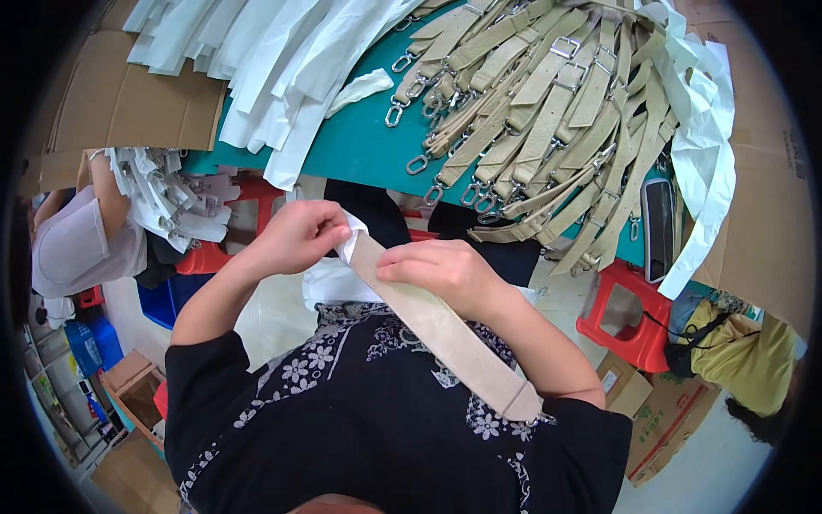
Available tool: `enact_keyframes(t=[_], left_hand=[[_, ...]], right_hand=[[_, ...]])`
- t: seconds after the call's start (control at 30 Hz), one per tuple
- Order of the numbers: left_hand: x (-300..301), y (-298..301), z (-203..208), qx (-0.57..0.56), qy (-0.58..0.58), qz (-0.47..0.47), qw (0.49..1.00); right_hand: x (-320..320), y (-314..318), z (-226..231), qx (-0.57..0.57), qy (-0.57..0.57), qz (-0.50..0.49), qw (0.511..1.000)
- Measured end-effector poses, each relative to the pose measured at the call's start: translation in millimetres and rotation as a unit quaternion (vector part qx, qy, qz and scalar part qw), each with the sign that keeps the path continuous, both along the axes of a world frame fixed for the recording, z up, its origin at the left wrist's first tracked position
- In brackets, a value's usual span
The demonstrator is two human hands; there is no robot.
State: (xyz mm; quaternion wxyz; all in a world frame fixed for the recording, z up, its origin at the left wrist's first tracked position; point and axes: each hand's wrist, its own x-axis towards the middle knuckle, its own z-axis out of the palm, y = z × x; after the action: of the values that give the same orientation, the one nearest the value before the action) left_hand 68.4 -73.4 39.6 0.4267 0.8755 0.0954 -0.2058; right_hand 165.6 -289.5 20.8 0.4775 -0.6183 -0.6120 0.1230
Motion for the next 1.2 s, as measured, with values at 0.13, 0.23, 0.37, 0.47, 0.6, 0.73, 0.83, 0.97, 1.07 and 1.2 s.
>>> enact_keyframes(t=[0.13, 0.23, 0.37, 0.47, 0.6, 0.73, 0.83, 0.97, 1.07, 1.2], left_hand=[[3, -11, -7, -0.06, -0.075, 0.016, 0.995], [-3, -5, -18, -0.091, -0.031, 0.078, 0.992], [-7, 9, -35, -0.051, 0.006, 0.078, 0.996], [0, 9, -29, -0.049, 0.024, 0.076, 0.996], [6, -1, -25, -0.025, -0.032, 0.041, 0.998], [8, 11, -27, -0.019, -0.048, 0.032, 0.998], [4, 14, -25, -0.028, 0.03, 0.045, 0.998], [6, 6, -12, -0.112, 0.033, 0.059, 0.991], [3, 3, 5, -0.174, 0.008, 0.078, 0.982], [1, 7, 1, -0.145, 0.032, 0.075, 0.986]], right_hand=[[-5, 19, -22, -0.024, -0.007, -0.031, 0.999], [-2, 19, -9, -0.076, 0.025, -0.054, 0.995], [7, -9, -3, 0.002, 0.093, -0.002, 0.996], [9, -12, 1, 0.049, 0.072, 0.017, 0.996], [3, 16, -3, 0.018, 0.065, -0.01, 0.998], [17, 13, -3, 0.052, 0.128, -0.053, 0.989], [24, 6, 27, -0.002, 0.129, 0.005, 0.992], [22, 13, 30, -0.086, 0.108, -0.01, 0.99], [21, 23, 23, -0.01, 0.086, 0.015, 0.996], [8, 43, 0, -0.095, 0.065, -0.037, 0.993]])
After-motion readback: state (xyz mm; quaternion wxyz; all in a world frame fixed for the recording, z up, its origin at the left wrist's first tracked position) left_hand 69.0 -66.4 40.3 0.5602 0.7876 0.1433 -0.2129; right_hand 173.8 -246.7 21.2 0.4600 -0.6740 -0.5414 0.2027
